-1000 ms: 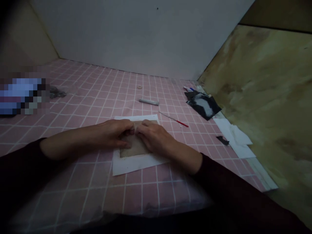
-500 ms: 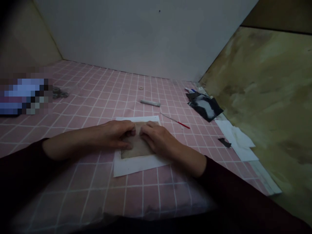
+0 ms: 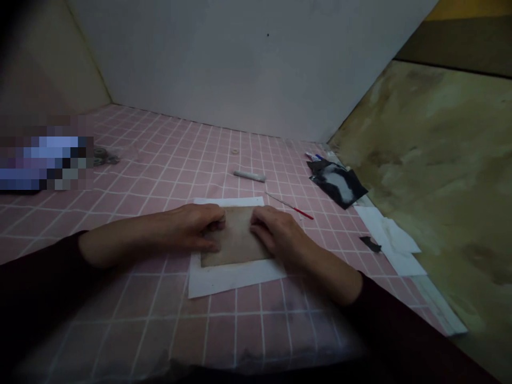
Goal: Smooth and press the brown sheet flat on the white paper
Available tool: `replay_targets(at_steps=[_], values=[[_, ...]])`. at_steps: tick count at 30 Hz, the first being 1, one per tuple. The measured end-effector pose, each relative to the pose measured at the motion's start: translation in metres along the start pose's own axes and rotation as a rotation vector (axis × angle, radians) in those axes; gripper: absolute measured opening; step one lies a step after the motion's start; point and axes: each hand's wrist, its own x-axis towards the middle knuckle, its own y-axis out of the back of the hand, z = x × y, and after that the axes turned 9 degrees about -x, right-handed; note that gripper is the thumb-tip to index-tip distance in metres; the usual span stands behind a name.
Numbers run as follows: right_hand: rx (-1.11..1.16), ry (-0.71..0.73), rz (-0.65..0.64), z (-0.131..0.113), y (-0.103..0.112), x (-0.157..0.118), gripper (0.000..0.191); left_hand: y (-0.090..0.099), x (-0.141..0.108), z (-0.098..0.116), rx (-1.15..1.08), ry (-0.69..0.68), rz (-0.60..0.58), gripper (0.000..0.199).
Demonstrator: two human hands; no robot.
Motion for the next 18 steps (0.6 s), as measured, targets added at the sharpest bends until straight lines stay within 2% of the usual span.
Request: replay_targets(at_steps=[2,6,8,13,18], values=[[-0.019,0.009,-0.021,-0.001,0.000,0.002,0.006,0.000,0.000,0.000,-0.003,0.006,-0.003,0.029],[-0.004,0.152,-0.044,-0.011,-0.005,0.011,0.013,0.001,-0.001,0.001,-0.006,-0.024,0.018,0.025],[0.000,0.147,-0.039,-0.010,-0.004,0.009,0.013,0.001,-0.001,0.002,-0.010,-0.025,0.010,0.025],[-0.053,0.029,-0.059,-0.002,0.005,0.001,0.015,0.002,0.000,0.004,-0.004,0.009,-0.015,0.029],[0.003,0.148,-0.024,-0.013,-0.003,0.009,0.012,0.003,-0.001,0.005,-0.012,-0.009,0.003,0.025]])
